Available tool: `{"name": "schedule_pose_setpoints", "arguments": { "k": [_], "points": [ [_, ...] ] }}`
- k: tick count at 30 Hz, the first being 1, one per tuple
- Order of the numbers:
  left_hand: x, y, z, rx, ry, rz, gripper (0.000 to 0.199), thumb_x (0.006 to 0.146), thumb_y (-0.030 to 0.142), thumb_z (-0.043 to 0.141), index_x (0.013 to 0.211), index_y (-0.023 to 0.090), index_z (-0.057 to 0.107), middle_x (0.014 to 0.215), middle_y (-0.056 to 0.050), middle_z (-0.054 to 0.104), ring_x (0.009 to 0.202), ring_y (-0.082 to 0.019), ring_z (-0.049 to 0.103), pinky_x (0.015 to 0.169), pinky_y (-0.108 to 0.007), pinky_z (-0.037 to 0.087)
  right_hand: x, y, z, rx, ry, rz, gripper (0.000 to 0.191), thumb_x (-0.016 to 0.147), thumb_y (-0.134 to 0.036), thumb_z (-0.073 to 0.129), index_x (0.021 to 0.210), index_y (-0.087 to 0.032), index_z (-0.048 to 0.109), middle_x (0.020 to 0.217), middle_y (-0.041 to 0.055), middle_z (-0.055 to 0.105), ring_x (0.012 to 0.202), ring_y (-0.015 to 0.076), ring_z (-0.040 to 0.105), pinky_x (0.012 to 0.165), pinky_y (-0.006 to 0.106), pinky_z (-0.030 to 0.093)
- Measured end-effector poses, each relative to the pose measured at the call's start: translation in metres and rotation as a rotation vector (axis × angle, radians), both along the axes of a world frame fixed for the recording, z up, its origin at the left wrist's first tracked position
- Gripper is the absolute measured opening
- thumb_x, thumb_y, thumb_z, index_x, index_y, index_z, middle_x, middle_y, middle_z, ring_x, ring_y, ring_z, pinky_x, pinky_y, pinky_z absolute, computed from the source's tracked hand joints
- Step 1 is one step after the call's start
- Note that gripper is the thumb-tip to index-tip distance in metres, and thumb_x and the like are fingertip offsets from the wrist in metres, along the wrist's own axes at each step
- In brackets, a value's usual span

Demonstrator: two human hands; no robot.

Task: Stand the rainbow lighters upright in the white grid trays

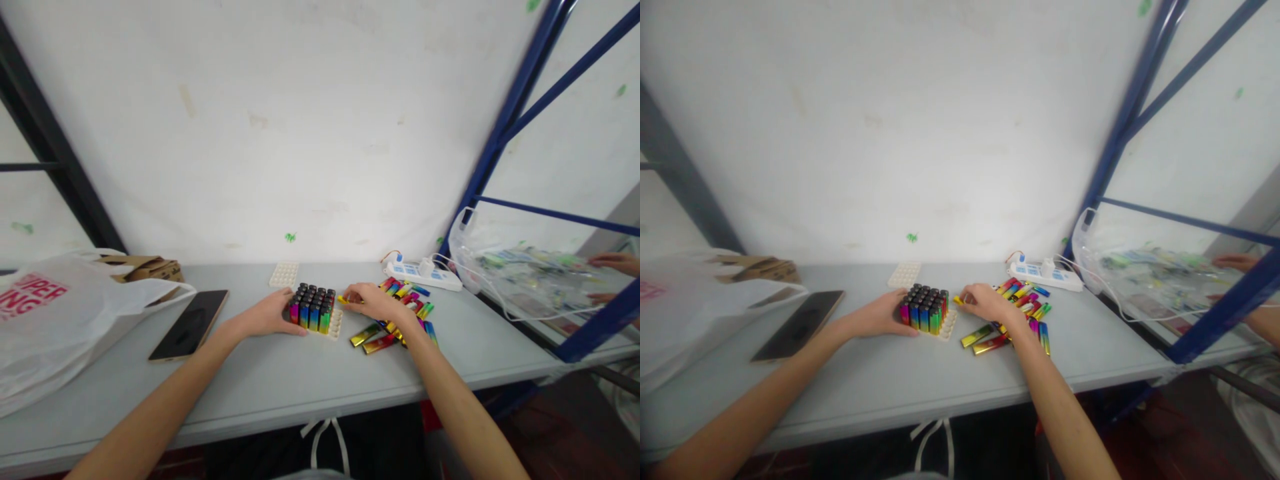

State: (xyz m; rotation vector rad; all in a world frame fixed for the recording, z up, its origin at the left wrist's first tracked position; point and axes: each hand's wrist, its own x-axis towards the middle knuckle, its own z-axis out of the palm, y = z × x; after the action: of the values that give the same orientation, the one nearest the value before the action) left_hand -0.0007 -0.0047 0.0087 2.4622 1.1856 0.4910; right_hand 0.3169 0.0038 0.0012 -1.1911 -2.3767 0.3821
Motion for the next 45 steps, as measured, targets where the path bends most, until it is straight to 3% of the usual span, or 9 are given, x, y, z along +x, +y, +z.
{"name": "schedule_pose_setpoints", "arguments": {
  "k": [5,9,16,23,28,34,40,43,45],
  "points": [
    [0.0,0.001,-0.001,-0.012,-0.02,-0.005,0.073,0.062,0.065,0.084,0.115,0.018,0.068,0.118,-0.01,0.07,0.109,-0.035,0.064,0.1,-0.043,0.051,-0.003,0.006,0.0,0.147,0.206,-0.182,0.029,0.094,-0.033,0.064,0.119,-0.019,0.07,0.099,0.0081,0.068,0.081,0.0187,0.064,0.082,0.033,0.049],
    [0.0,0.002,-0.002,-0.024,-0.024,-0.012,0.076,0.062,0.067,0.084,0.119,0.019,0.066,0.119,-0.01,0.069,0.11,-0.035,0.063,0.1,-0.043,0.051,-0.009,0.006,0.003,0.054,0.437,-0.219,0.038,0.086,-0.041,0.071,0.119,-0.02,0.07,0.1,0.0051,0.067,0.075,0.017,0.064,0.075,0.031,0.05],
    [0.0,0.002,0.0,-0.026,0.006,-0.032,0.074,0.066,0.063,0.083,0.121,0.018,0.066,0.123,-0.011,0.067,0.112,-0.034,0.063,0.103,-0.044,0.048,-0.019,0.001,0.005,-0.244,0.8,-0.059,0.031,0.074,-0.04,0.08,0.092,-0.016,0.072,0.083,0.0022,0.067,0.068,0.0141,0.056,0.063,0.027,0.042],
    [-0.001,0.004,-0.002,-0.011,-0.022,-0.036,0.071,0.064,0.064,0.084,0.116,0.019,0.068,0.12,-0.009,0.069,0.112,-0.034,0.063,0.102,-0.042,0.049,-0.026,-0.004,0.01,-0.382,0.988,-0.074,0.045,0.067,-0.041,0.086,0.103,-0.017,0.074,0.082,0.0003,0.067,0.074,0.0138,0.059,0.071,0.028,0.044],
    [-0.002,0.005,-0.004,0.0,0.002,-0.035,0.071,0.065,0.065,0.083,0.116,0.017,0.067,0.124,-0.011,0.068,0.112,-0.034,0.063,0.102,-0.042,0.048,-0.028,-0.006,0.014,-0.312,1.008,-0.107,0.04,0.064,-0.041,0.09,0.089,-0.016,0.071,0.08,-0.0004,0.067,0.076,0.0138,0.059,0.072,0.027,0.042],
    [-0.002,0.005,-0.004,-0.008,0.005,-0.034,0.069,0.065,0.064,0.083,0.113,0.017,0.068,0.124,-0.01,0.067,0.113,-0.034,0.062,0.102,-0.042,0.048,-0.028,-0.005,0.014,-0.29,0.904,-0.117,0.043,0.079,-0.058,0.076,0.092,-0.016,0.074,0.077,-0.0003,0.064,0.074,0.0141,0.056,0.07,0.027,0.044],
    [-0.001,0.004,-0.004,-0.006,0.0,-0.022,0.068,0.064,0.063,0.084,0.111,0.017,0.068,0.125,-0.011,0.067,0.113,-0.034,0.062,0.102,-0.042,0.048,-0.035,-0.012,0.015,-0.4,0.951,0.026,0.05,0.087,-0.068,0.063,0.091,-0.019,0.064,0.079,0.0005,0.062,0.076,0.0154,0.062,0.077,0.032,0.054],
    [-0.001,0.004,-0.003,-0.009,0.006,-0.027,0.067,0.065,0.063,0.084,0.112,0.017,0.068,0.125,-0.01,0.067,0.111,-0.033,0.062,0.102,-0.042,0.048,-0.038,-0.012,0.013,-0.41,0.976,0.042,0.049,0.088,-0.07,0.06,0.094,-0.022,0.058,0.063,-0.0076,0.045,0.055,0.0102,0.047,0.065,0.028,0.051],
    [-0.001,0.004,-0.003,-0.014,0.008,-0.019,0.07,0.064,0.063,0.084,0.114,0.017,0.067,0.123,-0.01,0.068,0.11,-0.033,0.063,0.101,-0.042,0.048,-0.039,-0.009,0.011,-0.394,0.956,-0.033,0.05,0.089,-0.072,0.056,0.09,-0.023,0.054,0.058,-0.0107,0.032,0.047,0.0085,0.031,0.05,0.022,0.04]
  ]
}}
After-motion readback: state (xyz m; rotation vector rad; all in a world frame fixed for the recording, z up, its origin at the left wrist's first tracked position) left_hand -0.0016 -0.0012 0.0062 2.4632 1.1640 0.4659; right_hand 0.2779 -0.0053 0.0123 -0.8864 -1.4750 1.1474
